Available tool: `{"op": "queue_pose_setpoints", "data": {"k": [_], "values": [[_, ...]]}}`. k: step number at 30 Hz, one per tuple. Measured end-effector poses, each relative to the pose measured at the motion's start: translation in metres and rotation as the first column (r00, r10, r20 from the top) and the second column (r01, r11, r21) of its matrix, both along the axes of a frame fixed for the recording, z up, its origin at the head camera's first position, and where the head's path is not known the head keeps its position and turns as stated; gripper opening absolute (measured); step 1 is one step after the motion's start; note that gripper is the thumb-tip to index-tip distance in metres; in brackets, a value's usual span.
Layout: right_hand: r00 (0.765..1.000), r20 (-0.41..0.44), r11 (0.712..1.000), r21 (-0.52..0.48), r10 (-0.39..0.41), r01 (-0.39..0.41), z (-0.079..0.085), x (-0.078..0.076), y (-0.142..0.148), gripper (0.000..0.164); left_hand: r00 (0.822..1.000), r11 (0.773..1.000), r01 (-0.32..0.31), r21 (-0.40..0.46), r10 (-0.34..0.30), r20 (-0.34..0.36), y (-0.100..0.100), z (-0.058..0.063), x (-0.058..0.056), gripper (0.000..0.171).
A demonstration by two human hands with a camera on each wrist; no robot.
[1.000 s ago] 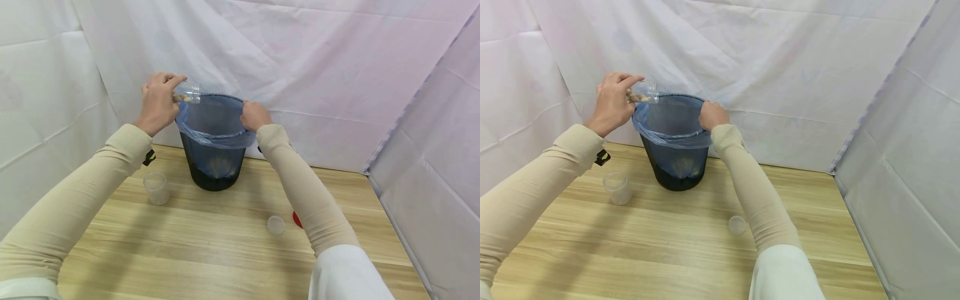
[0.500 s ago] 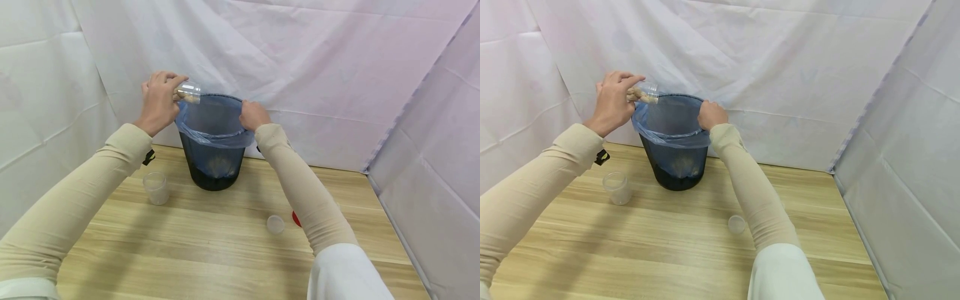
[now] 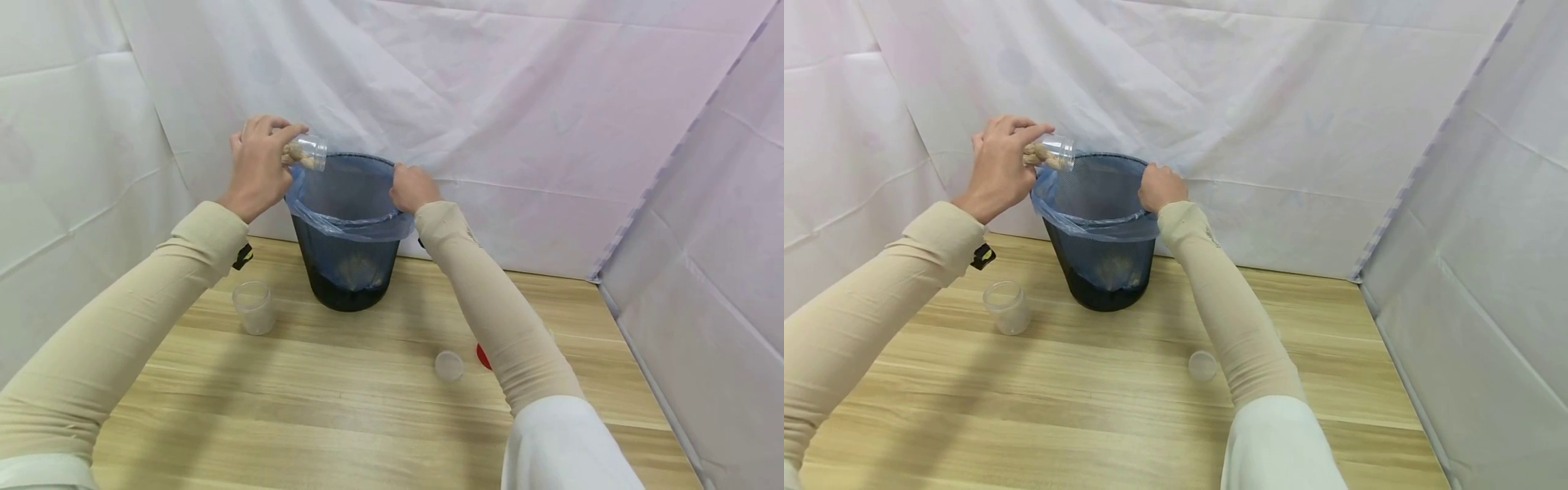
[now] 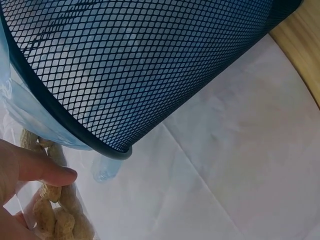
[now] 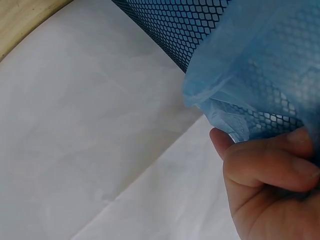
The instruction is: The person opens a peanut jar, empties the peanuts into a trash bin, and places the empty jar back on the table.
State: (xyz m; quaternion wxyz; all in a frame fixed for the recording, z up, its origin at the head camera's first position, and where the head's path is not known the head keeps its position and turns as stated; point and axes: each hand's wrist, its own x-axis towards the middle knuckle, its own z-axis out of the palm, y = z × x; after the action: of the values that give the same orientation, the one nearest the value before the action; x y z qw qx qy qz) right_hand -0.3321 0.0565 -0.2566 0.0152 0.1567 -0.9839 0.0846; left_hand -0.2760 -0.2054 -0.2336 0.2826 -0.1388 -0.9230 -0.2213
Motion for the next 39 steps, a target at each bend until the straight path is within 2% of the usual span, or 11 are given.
{"op": "queue_pose_setpoints", "data": {"k": [9, 19, 32, 39], "values": [[1.000, 0.006, 1.000, 0.010, 0.001, -0.001, 0.0026, 0.0020, 0.0006, 0.058, 1.000, 1.000, 0.014, -0.024, -0.014, -0.019, -0.0019, -0.0004, 0.0003, 0.080], [1.000, 0.008, 1.000, -0.002, -0.008, 0.008, 0.0005, 0.0009, -0.0003, 0.057, 0.999, 0.998, 0.017, -0.057, -0.020, -0.046, -0.0008, -0.0028, -0.0009, 0.077], [0.999, 0.029, 1.000, -0.004, -0.026, 0.026, -0.0007, -0.0033, -0.0033, 0.058, 0.999, 0.998, 0.006, -0.069, -0.008, -0.035, -0.0014, -0.0009, 0.0003, 0.079], [0.999, 0.035, 1.000, -0.012, -0.022, 0.022, -0.0004, -0.0025, -0.0048, 0.058, 0.998, 0.996, 0.017, -0.088, -0.023, -0.066, -0.0019, -0.0033, -0.0005, 0.076]]}}
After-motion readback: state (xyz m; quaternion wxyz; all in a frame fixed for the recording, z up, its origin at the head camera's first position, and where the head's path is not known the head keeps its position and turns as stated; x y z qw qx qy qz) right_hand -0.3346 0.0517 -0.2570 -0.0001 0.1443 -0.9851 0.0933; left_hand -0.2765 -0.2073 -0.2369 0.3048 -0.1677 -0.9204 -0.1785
